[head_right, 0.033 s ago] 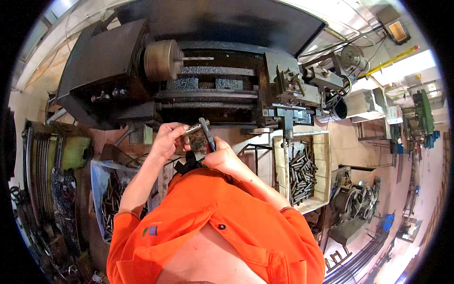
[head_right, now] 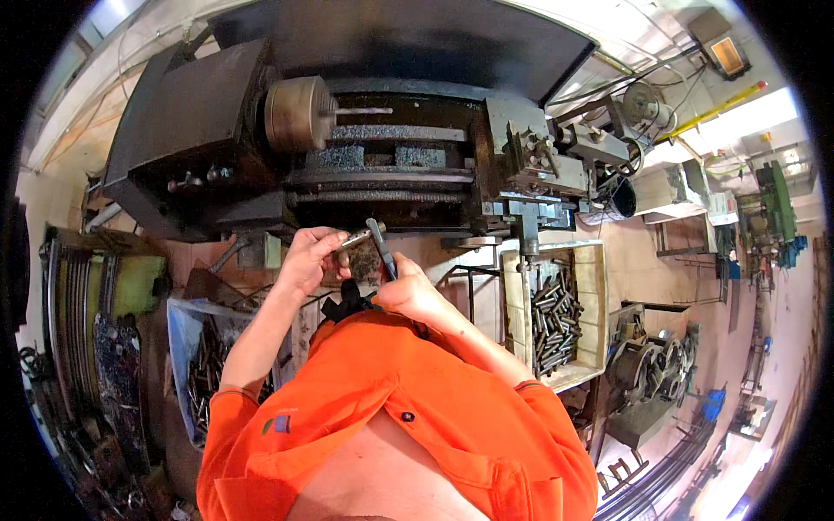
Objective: The person repeatedly picks up small metal rods from a blue bin and inserts them into a rotating machine. They use a tool to secure the rods in place, then remove the processed rods and place them into a white bin. This cycle is performed continuously.
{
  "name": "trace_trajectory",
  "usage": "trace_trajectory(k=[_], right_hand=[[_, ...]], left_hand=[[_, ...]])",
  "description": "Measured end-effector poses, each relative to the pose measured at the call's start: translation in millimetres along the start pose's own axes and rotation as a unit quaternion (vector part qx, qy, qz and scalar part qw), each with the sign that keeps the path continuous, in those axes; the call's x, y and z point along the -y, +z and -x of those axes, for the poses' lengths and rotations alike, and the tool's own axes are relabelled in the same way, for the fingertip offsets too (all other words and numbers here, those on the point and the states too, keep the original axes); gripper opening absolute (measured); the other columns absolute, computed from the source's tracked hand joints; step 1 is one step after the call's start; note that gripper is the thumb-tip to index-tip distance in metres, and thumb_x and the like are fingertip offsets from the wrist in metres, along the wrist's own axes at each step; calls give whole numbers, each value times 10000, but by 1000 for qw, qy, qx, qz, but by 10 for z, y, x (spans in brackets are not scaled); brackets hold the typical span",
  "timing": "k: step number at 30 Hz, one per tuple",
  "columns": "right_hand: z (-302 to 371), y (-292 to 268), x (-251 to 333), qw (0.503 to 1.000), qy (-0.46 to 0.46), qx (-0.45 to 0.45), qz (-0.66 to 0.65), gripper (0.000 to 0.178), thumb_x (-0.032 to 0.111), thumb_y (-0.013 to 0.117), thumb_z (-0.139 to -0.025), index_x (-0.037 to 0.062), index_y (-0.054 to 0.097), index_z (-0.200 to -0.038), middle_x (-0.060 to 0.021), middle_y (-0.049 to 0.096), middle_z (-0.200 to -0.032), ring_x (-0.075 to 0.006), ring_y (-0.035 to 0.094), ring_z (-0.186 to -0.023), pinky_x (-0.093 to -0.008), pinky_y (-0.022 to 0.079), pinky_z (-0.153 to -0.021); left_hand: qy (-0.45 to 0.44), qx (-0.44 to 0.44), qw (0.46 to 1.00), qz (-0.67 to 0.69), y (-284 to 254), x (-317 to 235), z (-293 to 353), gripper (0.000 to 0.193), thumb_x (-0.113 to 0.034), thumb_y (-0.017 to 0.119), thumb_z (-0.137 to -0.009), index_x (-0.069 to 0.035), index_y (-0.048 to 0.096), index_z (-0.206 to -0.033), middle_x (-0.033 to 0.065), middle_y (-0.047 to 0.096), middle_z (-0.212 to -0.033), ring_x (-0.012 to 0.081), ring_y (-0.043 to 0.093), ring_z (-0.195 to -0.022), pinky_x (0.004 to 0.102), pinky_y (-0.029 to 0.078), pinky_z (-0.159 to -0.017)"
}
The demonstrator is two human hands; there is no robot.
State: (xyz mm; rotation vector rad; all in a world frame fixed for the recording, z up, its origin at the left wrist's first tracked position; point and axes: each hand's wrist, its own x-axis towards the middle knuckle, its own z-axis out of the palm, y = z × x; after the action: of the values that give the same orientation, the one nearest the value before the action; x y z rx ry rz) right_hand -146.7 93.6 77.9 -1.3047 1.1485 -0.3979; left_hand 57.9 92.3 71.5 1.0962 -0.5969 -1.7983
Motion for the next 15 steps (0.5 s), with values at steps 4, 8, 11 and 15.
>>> trace_trajectory(k=[4,8,11,15], right_hand=[[-55,57,21,999,-5,-38,-5,236,116,560,-625,12,483,-822,-78,488,-696,-158,456,-676,-278,391,-626],[-199,11,-141,988,-27,-98,-116,189,65,501,-642,30,492,-827,-13,473,-696,-111,420,-649,-239,356,-582],[-288,-73,-15,977,-11,-147,-156,186,40,503,-629,46,491,-815,11,444,-674,-87,392,-613,-227,320,-536],[-408,-153,207,965,-20,-225,-134,129,49,501,-659,53,516,-787,5,470,-656,-87,423,-585,-225,341,-535]], left_hand=[[0,-28,999,-36,-118,-77,-108,202,-172,594,-814,28,591,-844,74,569,-574,157,563,-443,254,446,-391],[32,-54,996,-70,-470,99,-339,131,-93,536,-823,20,590,-858,50,553,-567,129,524,-426,260,455,-394],[84,-50,962,-254,-594,334,-407,265,-40,506,-776,19,566,-1028,43,562,-583,106,540,-483,245,440,-462],[192,50,836,-512,-589,363,-475,512,-135,580,-704,-26,476,-1193,179,607,-820,267,610,-738,346,467,-640]])
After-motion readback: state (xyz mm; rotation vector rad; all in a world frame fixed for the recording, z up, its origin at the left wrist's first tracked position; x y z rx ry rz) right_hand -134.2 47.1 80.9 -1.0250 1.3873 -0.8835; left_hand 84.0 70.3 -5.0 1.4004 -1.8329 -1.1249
